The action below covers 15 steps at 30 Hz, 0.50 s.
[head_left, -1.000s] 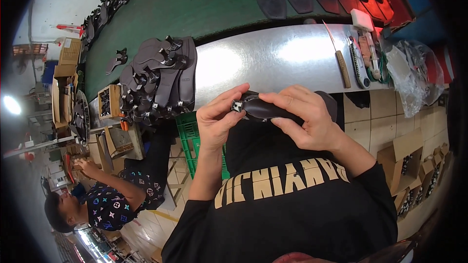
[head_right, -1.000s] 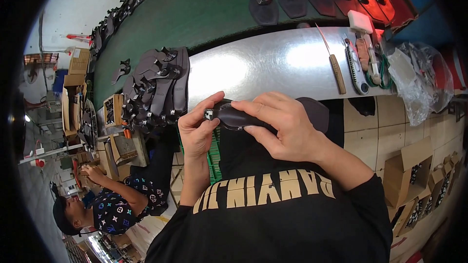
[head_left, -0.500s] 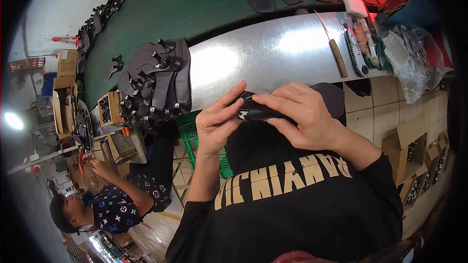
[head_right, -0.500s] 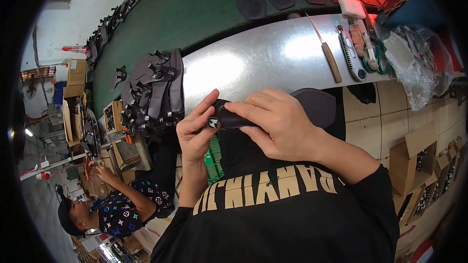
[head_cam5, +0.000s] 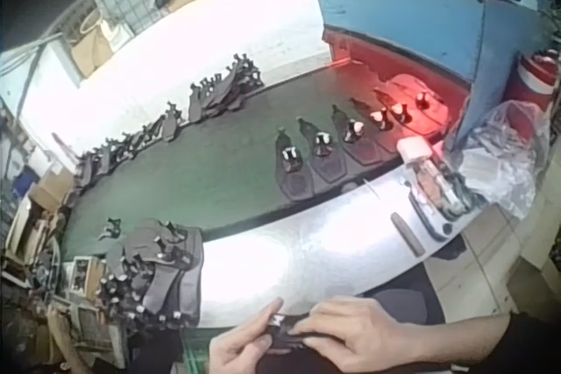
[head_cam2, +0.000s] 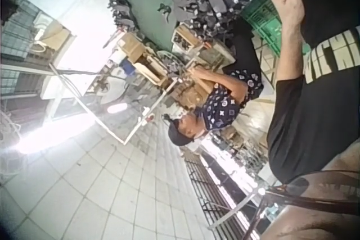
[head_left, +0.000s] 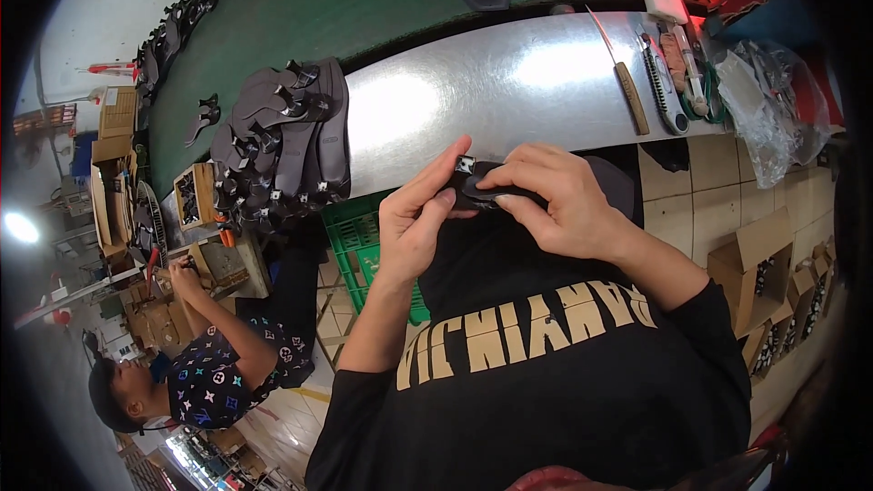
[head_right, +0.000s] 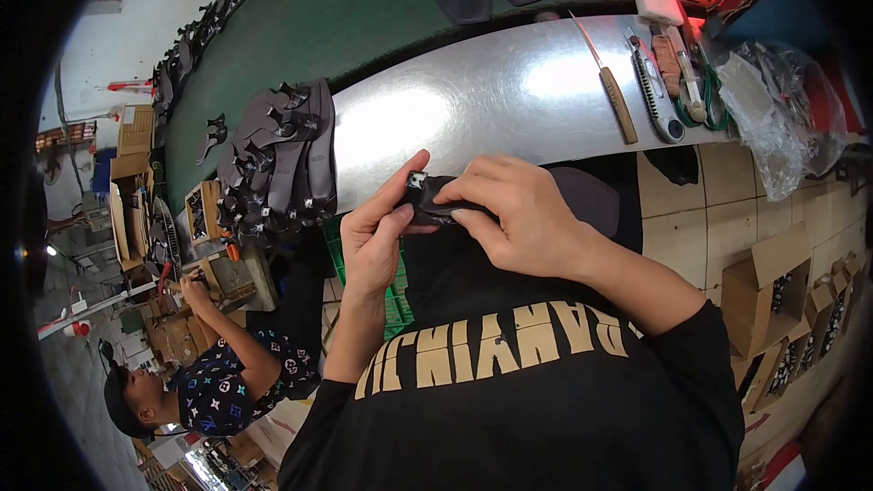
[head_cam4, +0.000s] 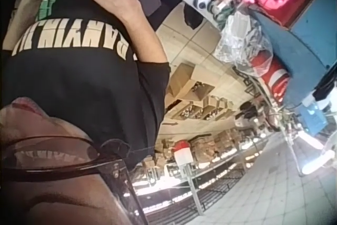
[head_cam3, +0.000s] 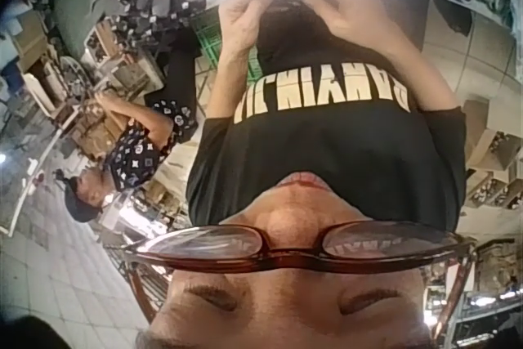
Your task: Manually assemble and check components of high-heeled sandals on a production line.
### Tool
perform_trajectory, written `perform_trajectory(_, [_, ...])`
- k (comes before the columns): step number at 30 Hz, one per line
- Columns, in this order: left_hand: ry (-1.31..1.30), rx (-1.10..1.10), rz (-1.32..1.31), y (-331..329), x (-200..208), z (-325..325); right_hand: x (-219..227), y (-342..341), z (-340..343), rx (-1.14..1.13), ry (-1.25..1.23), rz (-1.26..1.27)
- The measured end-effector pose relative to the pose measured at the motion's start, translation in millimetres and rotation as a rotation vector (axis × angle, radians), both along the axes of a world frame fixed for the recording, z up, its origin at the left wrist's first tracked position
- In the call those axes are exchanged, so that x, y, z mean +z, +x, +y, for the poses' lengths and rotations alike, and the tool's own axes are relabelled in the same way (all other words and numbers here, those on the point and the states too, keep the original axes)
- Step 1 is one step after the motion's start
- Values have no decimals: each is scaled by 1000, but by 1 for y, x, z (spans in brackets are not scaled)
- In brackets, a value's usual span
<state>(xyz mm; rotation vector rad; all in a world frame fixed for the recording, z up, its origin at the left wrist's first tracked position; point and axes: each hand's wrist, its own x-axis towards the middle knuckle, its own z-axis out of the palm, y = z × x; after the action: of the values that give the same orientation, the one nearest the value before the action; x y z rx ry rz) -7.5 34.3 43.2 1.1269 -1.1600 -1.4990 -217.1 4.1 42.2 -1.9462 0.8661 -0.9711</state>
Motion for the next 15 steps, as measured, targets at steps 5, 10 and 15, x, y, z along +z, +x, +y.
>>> perform_trajectory(5, [-3, 41, -43, -8, 4, 2, -2, 3, -1, -31, -73, 61])
perform_trajectory(10, [5, 104, -14, -11, -2, 4, -5, 4, 1, -34, -227, 129])
perform_trajectory(15, [122, 132, 80, 0, -11, -1, -8, 0, -4, 88, -131, 109])
